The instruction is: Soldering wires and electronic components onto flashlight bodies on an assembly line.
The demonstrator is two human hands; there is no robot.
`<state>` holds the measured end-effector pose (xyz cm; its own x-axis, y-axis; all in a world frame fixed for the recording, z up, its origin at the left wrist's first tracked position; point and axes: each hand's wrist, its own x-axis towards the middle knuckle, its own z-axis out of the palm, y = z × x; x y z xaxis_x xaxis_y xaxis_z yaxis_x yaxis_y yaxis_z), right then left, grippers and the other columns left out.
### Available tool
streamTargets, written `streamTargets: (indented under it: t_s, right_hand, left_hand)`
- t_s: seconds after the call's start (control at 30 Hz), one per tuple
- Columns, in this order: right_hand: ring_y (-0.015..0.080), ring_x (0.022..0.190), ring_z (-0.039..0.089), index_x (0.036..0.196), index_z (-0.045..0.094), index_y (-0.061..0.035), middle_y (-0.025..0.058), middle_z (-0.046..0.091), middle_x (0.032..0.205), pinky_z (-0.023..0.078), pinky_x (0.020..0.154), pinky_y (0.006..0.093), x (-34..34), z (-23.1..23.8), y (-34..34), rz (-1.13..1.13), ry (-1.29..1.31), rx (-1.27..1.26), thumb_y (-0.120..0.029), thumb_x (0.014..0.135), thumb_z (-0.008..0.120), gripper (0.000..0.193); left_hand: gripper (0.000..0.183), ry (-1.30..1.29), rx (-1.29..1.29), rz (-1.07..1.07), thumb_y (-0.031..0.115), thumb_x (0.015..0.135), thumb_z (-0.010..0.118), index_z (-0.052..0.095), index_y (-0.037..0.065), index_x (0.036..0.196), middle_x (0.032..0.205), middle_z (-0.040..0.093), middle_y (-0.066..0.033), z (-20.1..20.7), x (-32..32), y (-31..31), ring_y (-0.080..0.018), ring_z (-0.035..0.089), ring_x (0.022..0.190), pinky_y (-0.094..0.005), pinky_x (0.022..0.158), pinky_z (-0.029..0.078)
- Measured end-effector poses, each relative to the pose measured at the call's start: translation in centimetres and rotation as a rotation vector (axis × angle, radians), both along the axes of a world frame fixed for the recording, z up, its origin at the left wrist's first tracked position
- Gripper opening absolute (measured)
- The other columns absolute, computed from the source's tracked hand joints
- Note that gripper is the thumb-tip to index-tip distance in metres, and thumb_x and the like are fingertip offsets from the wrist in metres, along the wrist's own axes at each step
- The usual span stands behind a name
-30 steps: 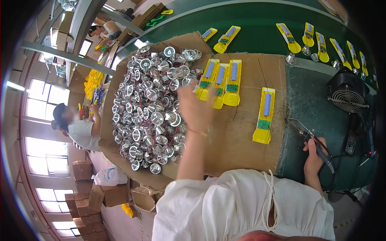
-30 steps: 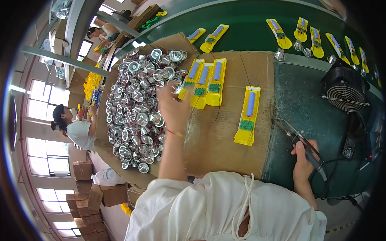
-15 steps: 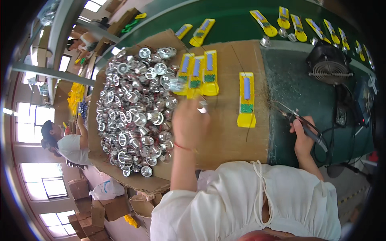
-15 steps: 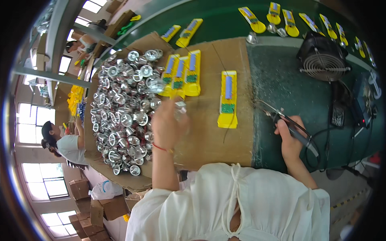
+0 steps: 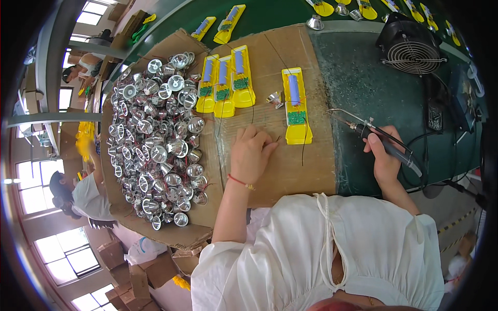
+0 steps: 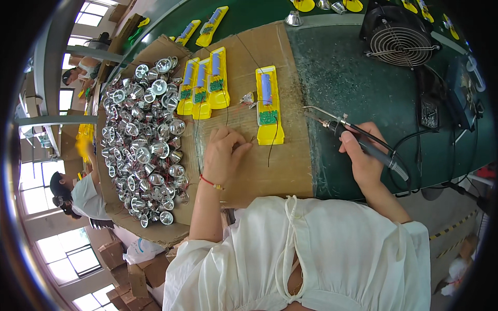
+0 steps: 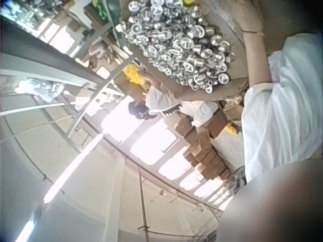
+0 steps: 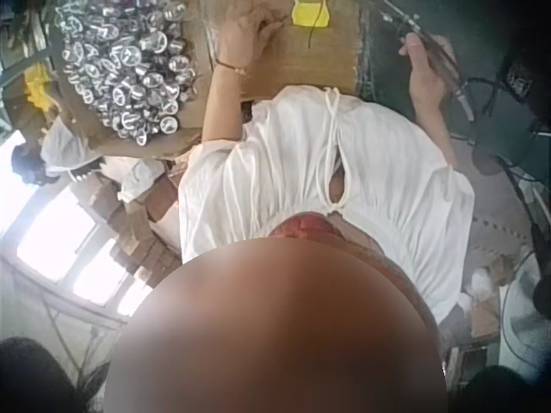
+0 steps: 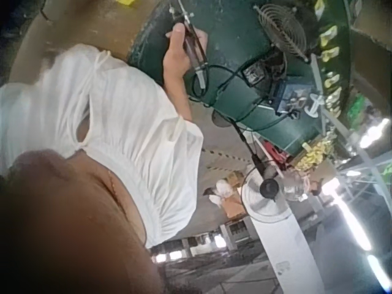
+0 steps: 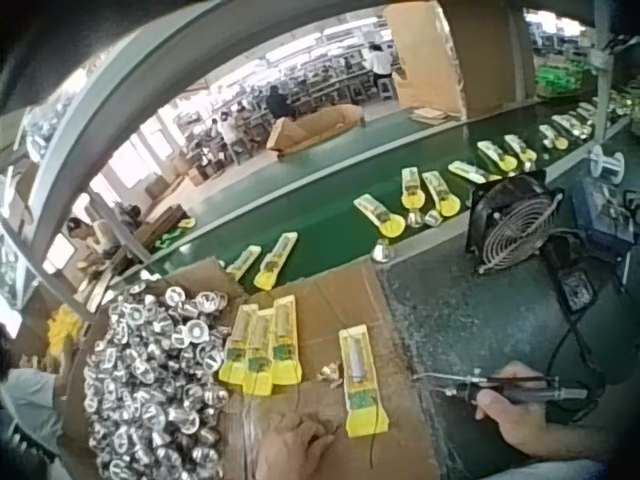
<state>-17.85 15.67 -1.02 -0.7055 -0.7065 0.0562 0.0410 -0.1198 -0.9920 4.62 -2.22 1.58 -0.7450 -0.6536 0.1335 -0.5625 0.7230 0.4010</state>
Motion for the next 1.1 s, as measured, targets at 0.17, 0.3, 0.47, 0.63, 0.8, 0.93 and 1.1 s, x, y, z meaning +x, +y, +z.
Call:
streamTargets:
  t_s: [0.17,0.3,0.47,0.63,0.8,0.93,1.1]
  right_hand:
    - [0.0102,0.059,0.056,0.088,0.053,0.0022,0.0090,0.059,0.076,0.045,0.054,0.0218,0.2,0.5,0.4,0.014,0.001,-0.056,-0.005,0.081,0.061,0.012]
    - [0.0103,0.060,0.057,0.087,0.054,0.0020,0.0090,0.058,0.079,0.046,0.055,0.0223,1.0,1.4,-0.5,0.171,0.112,-0.077,-0.003,0.079,0.063,0.013]
    - [0.0096,0.058,0.056,0.082,0.057,0.0003,0.0077,0.059,0.071,0.043,0.052,0.0231,1.7,0.8,-1.6,0.174,0.228,-0.014,-0.007,0.076,0.067,0.013]
    - [0.0076,0.056,0.055,0.083,0.056,-0.0003,0.0046,0.059,0.065,0.043,0.051,0.0216,2.2,0.8,-2.2,0.149,0.161,-0.006,-0.007,0.077,0.066,0.013]
    - [0.0056,0.054,0.054,0.082,0.055,-0.0003,0.0029,0.058,0.061,0.042,0.049,0.0203,2.5,0.8,-3.1,0.159,0.090,0.014,-0.007,0.078,0.066,0.013]
    - [0.0042,0.053,0.052,0.081,0.054,-0.0002,0.0017,0.057,0.061,0.040,0.048,0.0198,2.8,0.7,-3.6,0.154,0.054,0.002,-0.006,0.078,0.066,0.013]
    - [0.0041,0.054,0.051,0.081,0.054,-0.0005,0.0017,0.057,0.062,0.040,0.048,0.0194,2.7,0.4,-3.5,0.173,0.089,0.003,-0.006,0.079,0.065,0.012]
  left_hand:
    - [0.009,0.337,0.748,0.365,0.010,0.078,0.066,0.064,0.002,0.083,0.073,0.064,-0.0058,0.0,0.4,1.2,-0.0141,0.061,0.067,-0.0274,0.061,0.047]
    - [0.017,0.447,0.786,0.369,0.010,0.082,0.064,0.064,-0.002,0.093,0.072,0.065,-0.0047,-0.2,-1.9,2.3,-0.0081,0.058,0.064,-0.0224,0.059,0.046]
    - [0.015,0.432,0.706,0.386,0.012,0.083,0.064,0.064,-0.002,0.088,0.073,0.062,-0.0059,-0.8,-3.3,2.5,-0.0091,0.055,0.060,-0.0230,0.056,0.044]
    - [0.016,0.460,0.518,0.356,0.014,0.084,0.063,0.060,-0.001,0.081,0.066,0.057,0.0009,-1.4,-3.9,2.6,-0.0043,0.049,0.059,-0.0192,0.054,0.041]
    - [0.016,0.462,0.382,0.356,0.014,0.083,0.064,0.060,-0.001,0.081,0.065,0.058,-0.0011,-1.9,-4.1,2.5,-0.0046,0.050,0.056,-0.0203,0.051,0.041]
    - [0.016,0.457,0.318,0.343,0.013,0.083,0.065,0.059,-0.001,0.079,0.065,0.059,-0.0021,-2.0,-4.2,2.4,-0.0052,0.051,0.056,-0.0209,0.051,0.042]
    - [0.015,0.447,0.274,0.330,0.011,0.081,0.066,0.059,-0.001,0.076,0.065,0.059,-0.0041,-2.1,-4.5,2.4,-0.0069,0.053,0.055,-0.0221,0.052,0.044]
